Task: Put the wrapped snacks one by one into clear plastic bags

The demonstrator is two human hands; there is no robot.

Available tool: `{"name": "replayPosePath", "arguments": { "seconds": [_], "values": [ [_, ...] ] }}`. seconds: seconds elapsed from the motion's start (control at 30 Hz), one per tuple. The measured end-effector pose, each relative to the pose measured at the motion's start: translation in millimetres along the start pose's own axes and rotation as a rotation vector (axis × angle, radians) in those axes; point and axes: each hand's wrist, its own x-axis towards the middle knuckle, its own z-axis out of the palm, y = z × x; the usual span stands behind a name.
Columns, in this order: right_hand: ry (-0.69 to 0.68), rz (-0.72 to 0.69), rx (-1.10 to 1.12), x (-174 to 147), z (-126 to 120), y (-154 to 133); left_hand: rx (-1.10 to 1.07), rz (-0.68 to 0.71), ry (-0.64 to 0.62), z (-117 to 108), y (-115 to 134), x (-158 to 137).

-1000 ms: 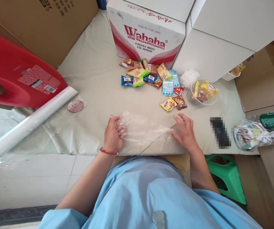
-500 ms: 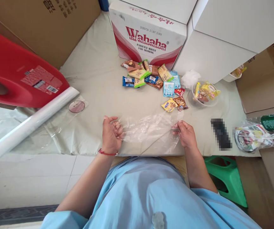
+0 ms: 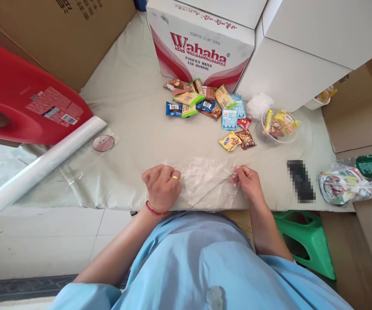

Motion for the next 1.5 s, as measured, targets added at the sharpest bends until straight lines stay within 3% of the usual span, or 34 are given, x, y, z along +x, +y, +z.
{"name": "replayPosePath", "arguments": {
  "seconds": [0.1, 0.17, 0.27, 0.43, 0.53, 0.67, 0.83, 1.0, 1.1, 1.2, 1.33, 1.43, 1.5],
  "values": [
    [-0.008, -0.005, -0.009, 1, -1, 1, -0.05, 0.242, -0.345, -1, -4, 4],
    [-0.007, -0.009, -0.011, 1, -2, 2, -0.096, 0.277, -0.489, -2, -6, 8],
    [-0.01, -0.019, -0.01, 1, -2, 3, -0.1, 0.178, -0.576, -6, -4, 18],
    [-0.03, 0.0, -0.023, 0, -5, 3, 0.098, -0.108, -0.772, -10, 10, 47],
    [-0.041, -0.008, -0.053, 0, -8, 6, 0.189, -0.178, -0.849, -15, 18, 62],
    [-0.056, -0.022, -0.077, 0, -10, 8, 0.231, -0.176, -0.784, -20, 20, 68],
    [-0.08, -0.023, -0.086, 1, -8, 6, 0.122, 0.022, -0.575, -6, -2, 54],
    [-0.026, -0.043, -0.18, 7, -21, 3, 0.008, 0.028, -0.601, 2, -28, 24],
    [0.081, -0.051, -0.238, 14, -32, -4, 0.023, -0.004, -0.608, -3, -32, 14],
    [0.197, -0.162, -0.319, 27, -30, -24, 0.037, -0.016, -0.61, -7, -29, 12],
    [0.147, -0.448, -0.519, 65, 7, -63, 0.024, -0.022, -0.621, -8, -27, 16],
    [0.08, -0.666, -0.765, 108, 54, -91, 0.015, -0.023, -0.623, -8, -28, 17],
    [0.08, -0.738, -0.94, 137, 88, -107, 0.017, -0.017, -0.62, -8, -29, 17]
  ]
}}
